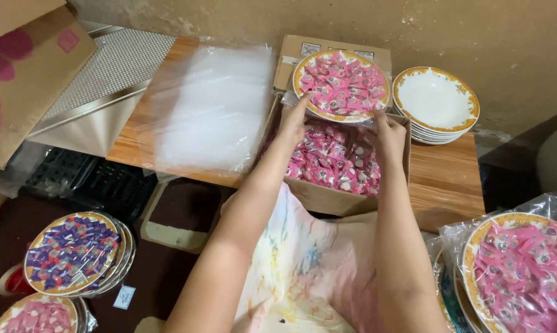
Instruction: Arranging individually wrapped candies on decorative plates and wrapping them in plastic film.
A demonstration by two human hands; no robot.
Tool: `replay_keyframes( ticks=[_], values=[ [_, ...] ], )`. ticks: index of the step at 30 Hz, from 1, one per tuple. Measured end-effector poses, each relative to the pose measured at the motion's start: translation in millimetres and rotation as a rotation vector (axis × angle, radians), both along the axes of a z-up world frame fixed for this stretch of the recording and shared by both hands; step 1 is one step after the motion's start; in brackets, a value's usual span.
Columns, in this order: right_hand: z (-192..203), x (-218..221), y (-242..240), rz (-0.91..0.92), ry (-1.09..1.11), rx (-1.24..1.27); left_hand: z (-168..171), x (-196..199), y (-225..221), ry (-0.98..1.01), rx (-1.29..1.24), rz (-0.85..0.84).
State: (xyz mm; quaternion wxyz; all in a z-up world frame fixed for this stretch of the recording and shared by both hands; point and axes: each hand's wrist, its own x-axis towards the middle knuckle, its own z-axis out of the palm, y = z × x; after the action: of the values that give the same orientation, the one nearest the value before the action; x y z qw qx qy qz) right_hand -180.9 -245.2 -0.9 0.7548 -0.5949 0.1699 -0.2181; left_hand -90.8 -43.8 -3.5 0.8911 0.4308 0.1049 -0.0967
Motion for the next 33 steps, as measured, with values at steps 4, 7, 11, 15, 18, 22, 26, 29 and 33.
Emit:
replay_keyframes(
  ticks=[4, 7, 11, 15, 18, 22, 26, 29, 33],
  values=[
    [7.1, -1.2, 4.4, -0.018, -0.007, -0.077, -53.2, 45.8, -5.8, -0.018, 0.001, 0.029],
    [5.4, 2.4, 1.6, -0.064, -0.01, -0.07, -66.8, 56.4, -7.1, -0.004, 0.032, 0.055],
    [-4.4, 1.1, -2.0, -0.057, -0.037, 0.028, -55.6, 42.8, 0.1, 0.013, -0.022, 0.073],
    [6.6, -16.8, 15.6, -0.017, -0.05, 0.05, -60.7, 51.7, 0.6, 0.001, -0.194, 0.053],
    [45.4, -53.1, 45.1, 0.017, -0.105, 0.076, -27.8, 20.7, 12.5, -0.01, -0.217, 0.007],
    [59.1, -70.7, 52.5, 0.025, -0.205, 0.14, -13.2, 5.2, 21.0, -0.031, -0.203, -0.07],
    [69.8, -88.0, 55.3, 0.074, -0.321, 0.314, -12.1, -7.0, 9.7, -0.113, -0.214, -0.102],
    [30.4, -72.7, 21.1, 0.124, -0.346, 0.428, 23.5, -46.8, 9.3, -0.139, -0.27, -0.091],
    [13.7, -73.6, -8.5, 0.194, -0.07, 0.417, 36.0, -68.5, 5.2, -0.115, -0.332, -0.086]
  ],
)
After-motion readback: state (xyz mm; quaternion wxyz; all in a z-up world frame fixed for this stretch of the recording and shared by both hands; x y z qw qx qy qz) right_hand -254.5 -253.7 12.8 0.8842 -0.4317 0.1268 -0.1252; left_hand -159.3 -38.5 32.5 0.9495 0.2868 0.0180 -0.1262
